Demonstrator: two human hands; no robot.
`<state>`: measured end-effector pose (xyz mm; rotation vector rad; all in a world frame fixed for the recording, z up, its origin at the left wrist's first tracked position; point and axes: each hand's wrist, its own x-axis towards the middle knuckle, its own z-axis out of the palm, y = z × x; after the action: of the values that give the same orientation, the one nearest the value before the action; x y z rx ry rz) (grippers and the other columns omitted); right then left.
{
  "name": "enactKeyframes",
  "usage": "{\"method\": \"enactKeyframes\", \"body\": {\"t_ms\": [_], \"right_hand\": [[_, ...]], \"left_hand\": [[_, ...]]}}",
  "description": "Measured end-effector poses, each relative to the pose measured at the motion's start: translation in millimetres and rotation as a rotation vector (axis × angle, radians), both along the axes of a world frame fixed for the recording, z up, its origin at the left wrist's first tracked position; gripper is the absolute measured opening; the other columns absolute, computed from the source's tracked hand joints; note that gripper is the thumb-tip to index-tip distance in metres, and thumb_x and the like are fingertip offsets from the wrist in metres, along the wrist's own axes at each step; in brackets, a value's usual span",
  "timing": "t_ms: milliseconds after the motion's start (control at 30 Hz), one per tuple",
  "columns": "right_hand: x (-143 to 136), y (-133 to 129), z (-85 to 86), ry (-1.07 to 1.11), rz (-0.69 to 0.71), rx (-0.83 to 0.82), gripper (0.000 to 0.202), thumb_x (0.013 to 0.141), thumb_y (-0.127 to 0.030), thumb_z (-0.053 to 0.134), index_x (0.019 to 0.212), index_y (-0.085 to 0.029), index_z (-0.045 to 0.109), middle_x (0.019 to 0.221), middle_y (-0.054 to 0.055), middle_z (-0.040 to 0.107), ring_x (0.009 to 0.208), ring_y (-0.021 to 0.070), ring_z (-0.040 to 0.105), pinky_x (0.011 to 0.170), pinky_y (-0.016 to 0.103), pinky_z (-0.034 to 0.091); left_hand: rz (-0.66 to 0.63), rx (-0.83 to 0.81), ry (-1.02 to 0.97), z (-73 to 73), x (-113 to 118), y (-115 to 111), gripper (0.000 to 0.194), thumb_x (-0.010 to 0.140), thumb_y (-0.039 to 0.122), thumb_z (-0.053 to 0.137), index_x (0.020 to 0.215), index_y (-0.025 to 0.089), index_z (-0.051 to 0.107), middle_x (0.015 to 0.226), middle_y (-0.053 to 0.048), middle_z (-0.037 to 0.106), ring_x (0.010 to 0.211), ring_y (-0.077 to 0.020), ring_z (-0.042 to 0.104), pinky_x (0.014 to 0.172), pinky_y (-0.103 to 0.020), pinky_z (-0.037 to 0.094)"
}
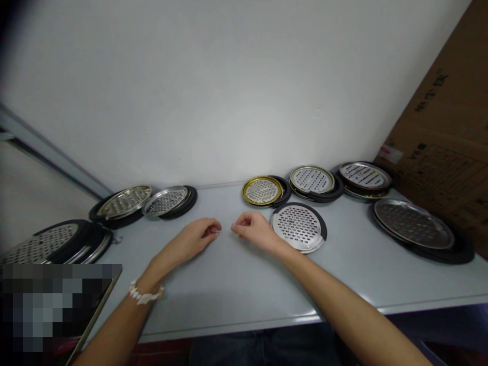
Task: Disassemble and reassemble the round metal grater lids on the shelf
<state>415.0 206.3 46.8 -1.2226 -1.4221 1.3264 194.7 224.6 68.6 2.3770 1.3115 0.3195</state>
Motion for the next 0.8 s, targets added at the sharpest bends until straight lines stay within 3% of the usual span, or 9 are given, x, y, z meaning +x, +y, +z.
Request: {"method": "enactKeyframes", "body": {"t_ms": [333,433,533,800], "right_hand": [[-2,0,-4.6,0.021,0.047,0.008,0.013,0.076,-0.029,0.068,0.073,-0.015,0.067,0.064,-0.001,0.064,0.061,0.0127,0.060,0.060,0.024,0.046],[-1,0,-5.8,0.061,0.036,-0.008,0.012,0.076,-0.027,0.068,0.074,-0.016,0.067,0.064,-0.001,0.063,0.060,0.0123,0.060,0.059,0.023,0.046],[-2,-1,-4.8,0.080,0.040,-0.015,0.013,0.079,-0.028,0.067,0.074,-0.015,0.067,0.064,0.000,0.065,0.060,0.0122,0.060,0.058,0.023,0.046],[-3,-3,3.4,0.185,0.077,-0.123,0.021,0.084,-0.032,0.065,0.071,-0.015,0.066,0.069,0.002,0.068,0.055,0.0104,0.061,0.056,0.022,0.046]], "left_hand": [[-0.007,-0.188,-0.150,-1.9,10,-3,0.017,0.084,0.025,0.055,0.092,0.017,0.067,0.081,-0.004,0.068,0.075,-0.0193,0.061,0.071,-0.030,0.046],[0.021,-0.202,-0.293,-3.4,18,-6,0.019,0.086,0.029,0.056,0.095,0.017,0.068,0.081,-0.004,0.068,0.074,-0.0190,0.062,0.069,-0.030,0.049],[0.075,-0.342,-0.495,-0.5,24,-9,0.026,0.088,0.036,0.058,0.103,0.016,0.065,0.082,-0.004,0.067,0.069,-0.0170,0.065,0.065,-0.029,0.052],[0.176,-0.495,-0.796,1.5,27,-10,0.037,0.075,0.038,0.078,0.099,0.015,0.062,0.084,-0.004,0.071,0.074,-0.0173,0.071,0.075,-0.034,0.058]]}}
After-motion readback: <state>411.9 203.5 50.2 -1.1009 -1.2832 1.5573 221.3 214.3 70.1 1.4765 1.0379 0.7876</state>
